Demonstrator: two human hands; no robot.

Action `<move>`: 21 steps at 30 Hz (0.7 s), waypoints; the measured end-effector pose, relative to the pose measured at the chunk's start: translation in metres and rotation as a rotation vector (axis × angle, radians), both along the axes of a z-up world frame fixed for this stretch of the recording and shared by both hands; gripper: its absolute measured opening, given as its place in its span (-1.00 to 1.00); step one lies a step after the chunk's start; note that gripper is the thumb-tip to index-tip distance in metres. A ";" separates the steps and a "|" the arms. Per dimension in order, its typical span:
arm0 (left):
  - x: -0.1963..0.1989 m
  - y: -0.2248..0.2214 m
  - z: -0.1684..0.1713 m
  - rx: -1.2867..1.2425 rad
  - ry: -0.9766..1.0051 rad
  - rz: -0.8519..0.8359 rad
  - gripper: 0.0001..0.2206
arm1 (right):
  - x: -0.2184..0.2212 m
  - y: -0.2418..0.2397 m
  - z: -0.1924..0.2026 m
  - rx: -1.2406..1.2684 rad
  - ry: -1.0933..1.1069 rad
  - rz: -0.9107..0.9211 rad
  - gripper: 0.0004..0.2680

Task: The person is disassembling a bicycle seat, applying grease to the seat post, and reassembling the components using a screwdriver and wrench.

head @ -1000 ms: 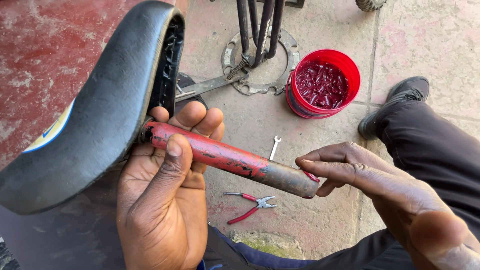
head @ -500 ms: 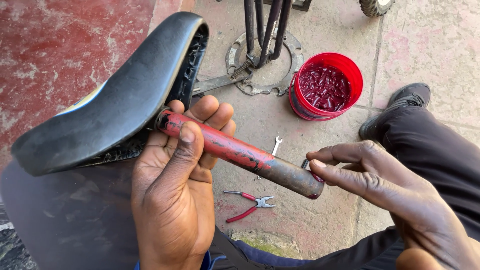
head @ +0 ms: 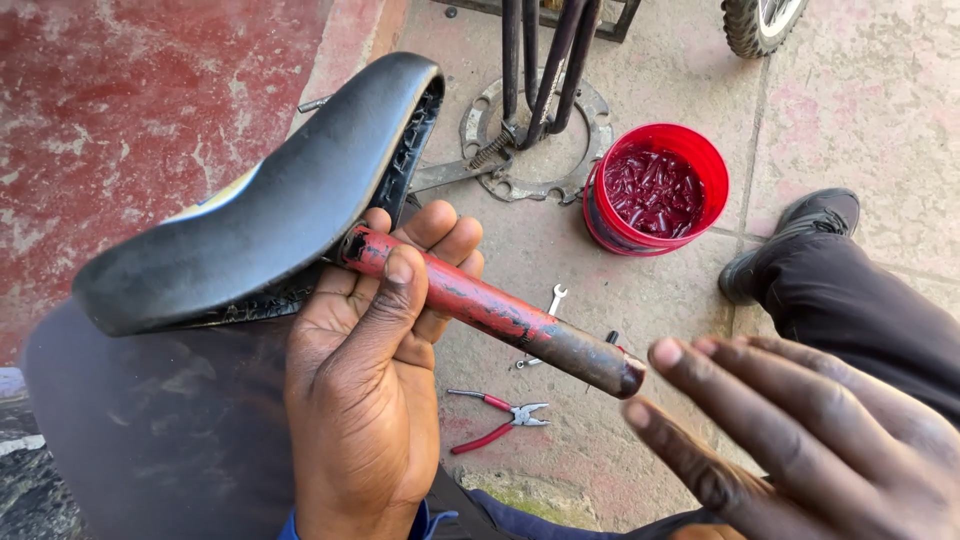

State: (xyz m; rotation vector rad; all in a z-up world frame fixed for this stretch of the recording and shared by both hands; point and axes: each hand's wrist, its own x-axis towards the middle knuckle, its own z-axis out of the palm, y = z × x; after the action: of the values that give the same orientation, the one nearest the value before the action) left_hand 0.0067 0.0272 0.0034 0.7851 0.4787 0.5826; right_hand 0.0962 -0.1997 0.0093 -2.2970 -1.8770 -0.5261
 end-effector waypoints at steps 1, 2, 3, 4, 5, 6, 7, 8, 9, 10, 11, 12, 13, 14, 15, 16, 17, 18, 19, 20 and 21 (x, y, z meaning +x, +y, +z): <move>0.000 0.000 0.000 -0.008 0.002 0.003 -0.62 | 0.002 -0.003 -0.002 0.032 0.018 0.049 -0.83; 0.000 0.000 0.000 -0.016 0.003 0.006 -0.62 | 0.005 -0.006 -0.004 0.064 0.035 0.098 -0.92; 0.000 0.001 0.000 -0.013 -0.002 0.005 -0.62 | 0.003 -0.003 -0.003 0.067 0.030 0.096 -0.92; -0.001 0.001 0.001 -0.012 -0.002 0.005 -0.62 | 0.001 -0.001 -0.001 0.113 0.158 0.006 -0.89; -0.001 0.001 0.001 -0.014 -0.001 0.003 -0.62 | -0.001 0.001 0.000 0.158 0.288 -0.087 -0.86; 0.000 0.001 0.001 -0.014 -0.005 0.000 -0.62 | 0.005 -0.004 -0.004 0.158 0.284 -0.090 -0.86; 0.000 0.001 0.001 -0.014 -0.012 -0.002 -0.63 | 0.012 -0.007 -0.009 0.266 0.505 -0.117 -0.81; 0.000 0.001 0.001 -0.013 -0.020 -0.004 -0.63 | 0.019 -0.011 -0.014 0.375 0.725 -0.144 -0.75; 0.000 0.001 0.001 -0.013 -0.019 -0.006 -0.63 | 0.025 -0.015 -0.019 0.482 0.948 -0.170 -0.69; 0.000 0.001 0.000 -0.012 -0.044 -0.017 -0.65 | 0.031 -0.019 -0.025 0.590 1.170 -0.196 -0.62; -0.001 0.001 0.000 -0.014 -0.067 -0.028 -0.65 | 0.037 -0.024 -0.031 0.697 1.395 -0.224 -0.56; -0.003 0.000 -0.001 -0.015 -0.064 -0.030 -0.65 | 0.042 -0.011 -0.025 0.697 1.398 -0.227 -0.56; -0.004 0.000 -0.001 -0.006 -0.140 -0.066 -0.65 | 0.048 0.003 -0.018 0.740 1.585 -0.629 -0.74; -0.004 0.000 -0.001 0.002 -0.216 -0.102 -0.65 | 0.054 0.016 -0.012 0.754 1.751 -1.046 -0.72; -0.004 -0.001 -0.002 0.001 -0.217 -0.107 -0.65 | 0.042 0.012 -0.008 0.759 1.749 -1.050 -0.72; -0.005 -0.002 -0.003 0.001 -0.271 -0.101 -0.66 | 0.029 0.008 -0.003 0.576 1.528 -0.574 -0.51; -0.005 -0.003 -0.004 0.002 -0.325 -0.093 -0.67 | 0.017 0.004 0.001 0.382 1.268 -0.128 -0.25; -0.005 -0.003 -0.003 0.003 -0.325 -0.095 -0.67 | 0.017 0.003 0.001 0.384 1.268 -0.130 -0.25; -0.006 -0.003 -0.002 0.025 -0.335 -0.073 -0.70 | 0.016 0.003 0.000 0.350 1.287 -0.134 -0.29; -0.006 -0.003 -0.001 0.046 -0.344 -0.051 -0.73 | 0.015 0.003 -0.001 0.316 1.307 -0.138 -0.33; -0.005 -0.003 -0.001 0.049 -0.348 -0.054 -0.73 | 0.015 0.002 -0.002 0.321 1.303 -0.138 -0.33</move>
State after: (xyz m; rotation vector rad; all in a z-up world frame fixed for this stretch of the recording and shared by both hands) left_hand 0.0014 0.0245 0.0020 0.7229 0.1237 0.6664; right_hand 0.1112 -0.1974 0.0072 -1.7432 -0.8897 0.5409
